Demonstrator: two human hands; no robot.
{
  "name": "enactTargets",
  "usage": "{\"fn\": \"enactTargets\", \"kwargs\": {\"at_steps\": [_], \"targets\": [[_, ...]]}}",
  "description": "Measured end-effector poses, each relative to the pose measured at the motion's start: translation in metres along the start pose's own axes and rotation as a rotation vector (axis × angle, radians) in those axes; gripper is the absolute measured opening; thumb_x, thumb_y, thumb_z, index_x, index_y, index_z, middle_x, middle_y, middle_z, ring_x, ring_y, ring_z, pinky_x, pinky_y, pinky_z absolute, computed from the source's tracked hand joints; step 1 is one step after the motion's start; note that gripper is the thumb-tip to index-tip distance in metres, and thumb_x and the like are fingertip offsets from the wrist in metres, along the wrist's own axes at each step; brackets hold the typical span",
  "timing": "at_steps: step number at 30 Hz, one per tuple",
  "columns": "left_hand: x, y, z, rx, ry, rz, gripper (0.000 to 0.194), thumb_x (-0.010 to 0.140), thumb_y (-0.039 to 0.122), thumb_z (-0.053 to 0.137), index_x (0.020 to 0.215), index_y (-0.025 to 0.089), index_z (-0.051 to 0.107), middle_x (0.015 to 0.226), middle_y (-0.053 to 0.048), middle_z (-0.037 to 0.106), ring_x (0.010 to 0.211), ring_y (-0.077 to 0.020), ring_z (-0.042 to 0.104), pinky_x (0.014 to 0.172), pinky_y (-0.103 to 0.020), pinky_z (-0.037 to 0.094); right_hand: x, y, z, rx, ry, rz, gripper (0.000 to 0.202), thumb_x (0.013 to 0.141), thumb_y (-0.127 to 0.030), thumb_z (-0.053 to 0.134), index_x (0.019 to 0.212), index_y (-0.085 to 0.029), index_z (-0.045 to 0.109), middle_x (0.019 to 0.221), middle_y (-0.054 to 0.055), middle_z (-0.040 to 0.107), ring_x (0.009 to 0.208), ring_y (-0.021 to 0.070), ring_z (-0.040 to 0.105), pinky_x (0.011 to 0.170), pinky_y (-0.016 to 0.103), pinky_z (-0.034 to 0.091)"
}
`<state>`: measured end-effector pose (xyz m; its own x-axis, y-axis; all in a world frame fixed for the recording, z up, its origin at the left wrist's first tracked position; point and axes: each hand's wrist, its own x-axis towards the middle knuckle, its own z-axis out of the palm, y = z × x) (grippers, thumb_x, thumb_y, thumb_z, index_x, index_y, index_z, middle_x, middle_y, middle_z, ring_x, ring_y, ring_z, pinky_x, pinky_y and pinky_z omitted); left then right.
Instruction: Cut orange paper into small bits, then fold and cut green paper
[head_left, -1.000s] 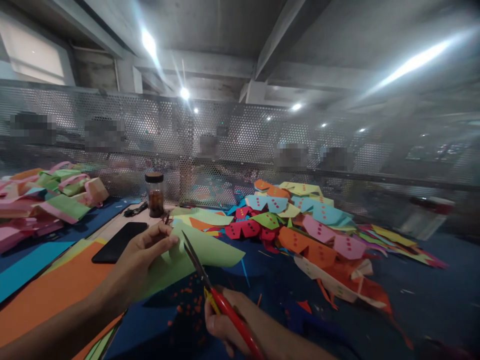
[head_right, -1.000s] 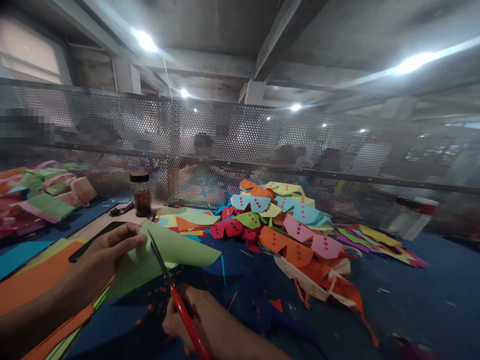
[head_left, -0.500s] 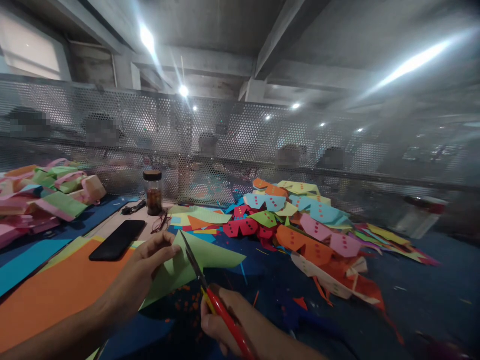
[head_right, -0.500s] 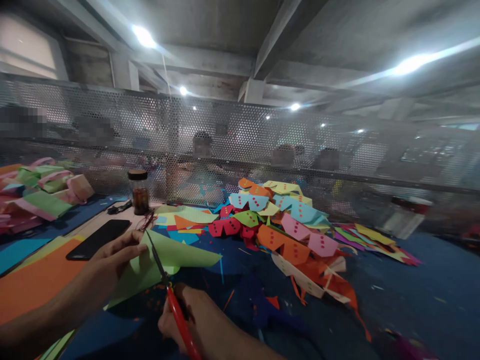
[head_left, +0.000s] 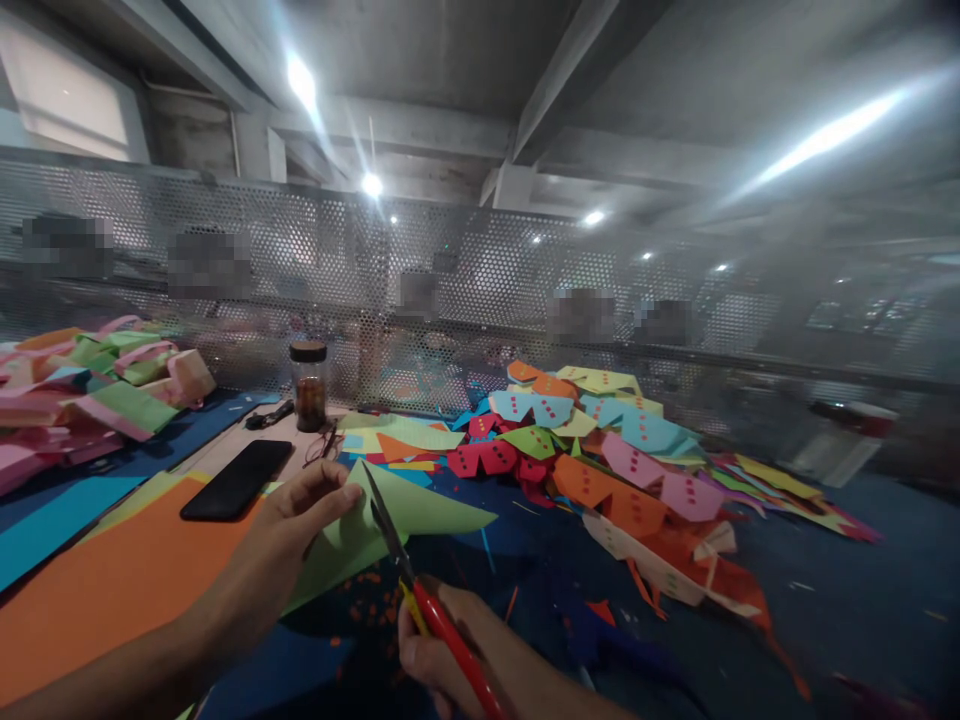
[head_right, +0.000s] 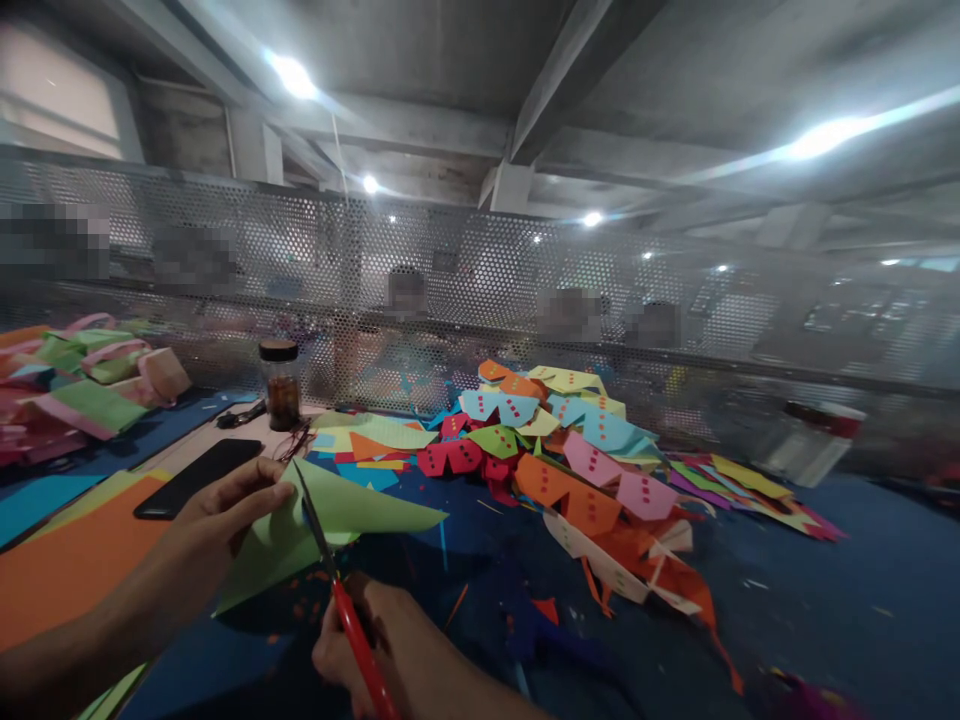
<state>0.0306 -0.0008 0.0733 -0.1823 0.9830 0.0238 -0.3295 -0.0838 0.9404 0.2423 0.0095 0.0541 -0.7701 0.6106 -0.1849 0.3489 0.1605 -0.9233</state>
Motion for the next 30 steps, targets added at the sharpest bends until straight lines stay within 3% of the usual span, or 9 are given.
{"fn": "enactTargets", "kwargs": {"at_steps": [10, 30], "targets": [[-0.004, 0.002, 0.000, 0.072, 0.009, 0.032, 0.030, 0.069, 0.038, 0.079, 0.077, 0.021, 0.056, 0.066, 0.007, 0.053, 0.053, -0.0069, 0.044, 0.046, -0.015, 0.038, -0.004, -0.008, 0.000, -0.029, -0.010, -0.008, 0.006, 0.085, -0.024, 0.049, 0.085, -0.018, 0.050, 0.062, -0.005, 0.042, 0.052, 0.0075, 0.041, 0.049, 0.018, 0.034], [-0.006, -0.010, -0.003, 0.145, 0.009, 0.063, 0.025, 0.076, 0.041, 0.072, 0.078, 0.022, 0.056, 0.068, 0.006, 0.054, 0.059, -0.0097, 0.047, 0.052, -0.017, 0.038, 0.003, -0.008, 0.002, -0.062, -0.006, -0.005, 0.008, 0.079, -0.023, 0.052, 0.083, -0.019, 0.046, 0.064, -0.006, 0.042, 0.054, 0.0073, 0.036, 0.049, 0.021, 0.025]]}}
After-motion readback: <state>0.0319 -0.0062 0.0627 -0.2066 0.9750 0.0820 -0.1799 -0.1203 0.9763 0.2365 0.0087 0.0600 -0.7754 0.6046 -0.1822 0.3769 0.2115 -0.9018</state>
